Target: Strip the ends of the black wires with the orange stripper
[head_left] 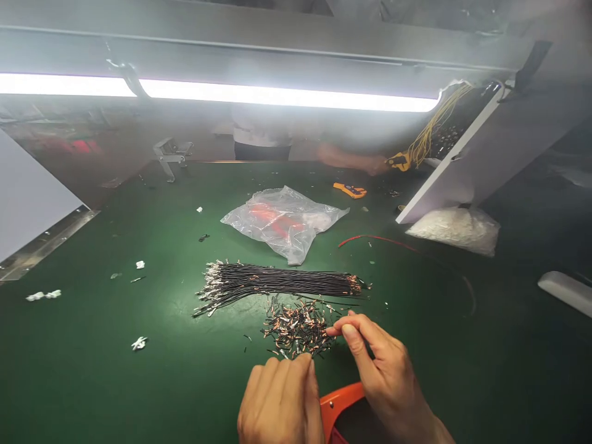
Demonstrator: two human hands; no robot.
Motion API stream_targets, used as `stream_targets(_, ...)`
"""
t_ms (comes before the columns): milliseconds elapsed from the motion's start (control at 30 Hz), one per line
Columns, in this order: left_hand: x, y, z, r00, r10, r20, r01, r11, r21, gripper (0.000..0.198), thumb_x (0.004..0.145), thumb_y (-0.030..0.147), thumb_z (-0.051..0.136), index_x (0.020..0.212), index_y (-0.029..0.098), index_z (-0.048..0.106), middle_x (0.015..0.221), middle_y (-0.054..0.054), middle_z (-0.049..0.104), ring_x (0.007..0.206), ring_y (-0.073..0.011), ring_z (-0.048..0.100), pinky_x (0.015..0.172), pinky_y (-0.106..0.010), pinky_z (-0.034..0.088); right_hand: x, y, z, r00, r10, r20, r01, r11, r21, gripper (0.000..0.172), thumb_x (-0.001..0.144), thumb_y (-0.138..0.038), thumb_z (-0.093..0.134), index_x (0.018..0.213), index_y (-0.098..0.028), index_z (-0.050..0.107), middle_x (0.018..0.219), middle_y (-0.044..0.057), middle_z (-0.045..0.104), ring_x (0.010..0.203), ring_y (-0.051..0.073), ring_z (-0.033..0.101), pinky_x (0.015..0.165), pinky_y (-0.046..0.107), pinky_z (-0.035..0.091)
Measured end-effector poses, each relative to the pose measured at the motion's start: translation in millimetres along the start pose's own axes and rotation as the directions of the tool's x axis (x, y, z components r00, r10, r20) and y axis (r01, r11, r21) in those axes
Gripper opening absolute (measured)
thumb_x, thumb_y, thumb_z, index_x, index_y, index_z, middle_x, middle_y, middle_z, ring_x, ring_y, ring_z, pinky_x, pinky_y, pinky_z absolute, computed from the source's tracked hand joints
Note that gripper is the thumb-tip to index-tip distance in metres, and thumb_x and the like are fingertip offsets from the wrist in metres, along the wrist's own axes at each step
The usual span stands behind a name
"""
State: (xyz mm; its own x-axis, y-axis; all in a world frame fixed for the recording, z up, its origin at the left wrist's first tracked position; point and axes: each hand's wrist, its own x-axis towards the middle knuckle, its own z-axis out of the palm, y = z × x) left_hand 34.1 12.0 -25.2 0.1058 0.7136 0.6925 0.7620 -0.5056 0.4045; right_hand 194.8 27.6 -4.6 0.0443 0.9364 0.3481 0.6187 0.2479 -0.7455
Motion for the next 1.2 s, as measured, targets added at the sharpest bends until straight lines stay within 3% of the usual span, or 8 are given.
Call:
stream_targets(200,6.0,-0.6,-7.0,0.997,-0.07,-0.011,0.07,0.997,-0.025,0.013,0.093,0.008,0.057,0.091,0.02,0.062,0.072,0.0,0.063,0.067,-0.0166,0.052,0.067,-0.032,0.035,0.5,-8.1,-11.5,0.965,0.045,0.258,-0.039,0.999,-0.029,0.016,0.097,-0.031,0.053,0.099,-0.023,0.067,0.094,0.006,0.074,0.092,0.028,0.066,0.084,0.049,0.051)
stream_targets(267,9.5,-2.3,-11.0,0.997,-0.072,-0.009,0.072,0.997,-0.014,0.012,0.093,0.008,0.058,0.092,0.019,0.062,0.074,-0.001,0.064,0.07,-0.0172,0.052,0.069,-0.032,0.036,-0.4,-7.1,-24.0,0.895,0.043,0.445,0.048,0.981,-0.19,0.014,0.09,-0.03,0.065,0.1,-0.02,0.065,0.094,0.007,0.069,0.087,0.029,0.062,0.08,0.052,0.051)
stream_targets(367,15.0,-9.2,-18.8,0.997,-0.066,-0.038,0.066,0.998,-0.001,0.011,0.091,0.007,0.061,0.093,0.018,0.063,0.079,-0.002,0.065,0.075,-0.0177,0.053,0.072,-0.032,0.038,-13.7,5.3,-34.0,0.739,0.073,0.67,0.135,0.958,-0.254,0.061,0.066,-0.028,0.086,0.12,-0.02,0.06,0.117,0.011,0.064,0.105,0.035,0.061,0.092,0.056,0.052)
stream_targets(633,23.8,-16.5,-30.3,0.998,-0.023,-0.056,0.021,0.999,-0.037,0.019,0.086,0.001,0.065,0.098,0.015,0.064,0.079,-0.002,0.064,0.075,-0.0163,0.052,0.07,-0.031,0.041,-44.8,28.1,-9.6,0.774,-0.215,0.596,0.539,0.717,-0.443,0.039,0.066,-0.007,0.067,0.105,-0.011,0.069,0.094,0.017,0.072,0.08,0.036,0.069,0.063,0.048,0.061)
stream_targets(733,31.7,-4.5,-37.2,0.991,-0.084,-0.106,0.078,0.995,-0.056,0.015,0.087,0.002,0.062,0.095,0.016,0.064,0.07,0.001,0.061,0.066,-0.0134,0.047,0.068,-0.03,0.039,-17.3,2.7,-35.9,0.705,0.012,0.709,0.207,0.953,-0.222,0.053,0.069,-0.016,0.062,0.123,-0.014,0.064,0.115,0.017,0.067,0.106,0.034,0.064,0.089,0.046,0.057)
stream_targets(867,36.6,6.3,-46.7,0.985,-0.026,-0.17,0.025,1.0,-0.008,0.015,0.085,0.002,0.064,0.091,0.016,0.064,0.066,0.003,0.058,0.062,-0.011,0.045,0.065,-0.028,0.04,10.0,-9.2,-66.4,0.688,0.161,0.708,-0.238,0.971,0.01,0.047,0.081,-0.033,0.057,0.125,-0.017,0.061,0.11,0.013,0.064,0.098,0.032,0.062,0.088,0.047,0.052)
stream_targets(1033,35.6,-0.7,-47.3,0.993,-0.049,-0.112,0.043,0.998,-0.053,0.016,0.088,0.003,0.061,0.094,0.018,0.064,0.068,0.002,0.054,0.064,-0.0127,0.046,0.065,-0.028,0.039,6.1,4.1,-55.9,0.541,0.07,0.838,-0.691,0.605,0.395,0.062,0.074,-0.051,0.079,0.125,-0.02,0.063,0.114,0.011,0.068,0.108,0.033,0.062,0.092,0.042,0.047)
stream_targets(1200,51.9,-20.9,-63.1,0.991,-0.103,0.079,0.121,0.958,-0.262,0.015,0.093,0.007,0.057,0.098,0.019,0.064,0.074,0.002,0.05,0.069,-0.0122,0.045,0.063,-0.025,0.04,-7.5,6.4,-43.2,0.454,-0.13,0.881,-0.845,0.25,0.472,0.048,0.071,-0.036,0.081,0.11,-0.012,0.068,0.09,0.006,0.064,0.077,0.016,0.057,0.069,0.025,0.041)
